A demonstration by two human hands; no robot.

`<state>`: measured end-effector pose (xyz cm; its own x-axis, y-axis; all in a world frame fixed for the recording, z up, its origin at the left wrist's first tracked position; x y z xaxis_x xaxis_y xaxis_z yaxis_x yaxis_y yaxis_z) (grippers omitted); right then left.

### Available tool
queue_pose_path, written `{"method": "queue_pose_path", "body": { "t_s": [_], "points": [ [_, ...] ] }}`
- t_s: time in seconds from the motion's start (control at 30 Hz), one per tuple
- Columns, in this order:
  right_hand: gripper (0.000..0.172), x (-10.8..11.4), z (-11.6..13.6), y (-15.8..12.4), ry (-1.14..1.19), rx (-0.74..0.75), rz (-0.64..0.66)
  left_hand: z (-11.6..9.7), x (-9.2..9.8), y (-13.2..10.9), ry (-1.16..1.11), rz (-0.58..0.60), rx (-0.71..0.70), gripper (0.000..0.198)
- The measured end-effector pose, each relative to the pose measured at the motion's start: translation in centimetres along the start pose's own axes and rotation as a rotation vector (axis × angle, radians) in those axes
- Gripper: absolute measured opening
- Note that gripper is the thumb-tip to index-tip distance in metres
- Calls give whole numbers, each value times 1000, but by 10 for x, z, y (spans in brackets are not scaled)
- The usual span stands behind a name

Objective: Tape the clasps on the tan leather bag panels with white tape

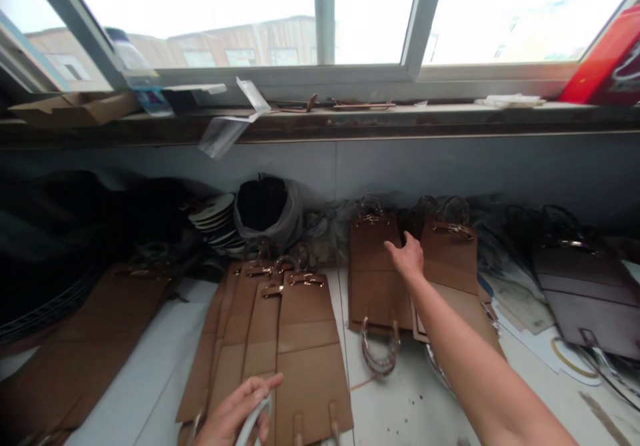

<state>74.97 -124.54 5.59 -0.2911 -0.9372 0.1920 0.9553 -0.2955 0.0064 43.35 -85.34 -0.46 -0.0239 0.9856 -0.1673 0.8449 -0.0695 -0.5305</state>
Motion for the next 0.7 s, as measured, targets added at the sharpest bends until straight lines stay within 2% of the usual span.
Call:
{"method": "queue_pose_path", "body": {
  "t_s": [0.03,0.07,0.1,0.13,0.2,0.27,0.33,0.4,0.5,0.7],
  "points": [
    [56,-17,2,-10,-40,73,24,1,-2,-1,-5,-35,-9,46],
    [51,-41,2,-28,-51,128,105,-1,-3,-2,-2,-76,-24,44],
    [46,-72,-1,-54,-18,151,261,-4,-5,-4,7,-120,-46,42],
    [42,-104,-9,-86,54,116,458,-9,-7,-4,20,-161,-69,40],
    [37,-151,-20,-160,166,20,767,-17,-15,-2,43,-206,-111,37],
    [33,-173,-24,-222,236,-53,965,-22,-25,3,57,-226,-136,37],
    [30,-180,-26,-261,305,-121,1082,-22,-34,10,60,-243,-153,41],
    [28,-180,-30,-275,389,-198,1122,-18,-45,16,52,-242,-165,44],
    [28,-177,-37,-273,480,-267,1105,-11,-58,24,27,-235,-169,45],
    [32,-173,-44,-272,517,-327,1102,-5,-68,38,-27,-244,-158,57]
  ]
}}
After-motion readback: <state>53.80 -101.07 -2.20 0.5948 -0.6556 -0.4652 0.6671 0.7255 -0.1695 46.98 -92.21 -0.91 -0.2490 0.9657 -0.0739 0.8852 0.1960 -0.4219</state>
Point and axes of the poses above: each hand's wrist, its own y-axis towards the middle knuckle, its own x-axis out of the back of the hand, z = x × y, the point moved 10 cm from there along y, towards the middle knuckle, and after that the axes turned 7 degrees about z, right-handed, at the moved point
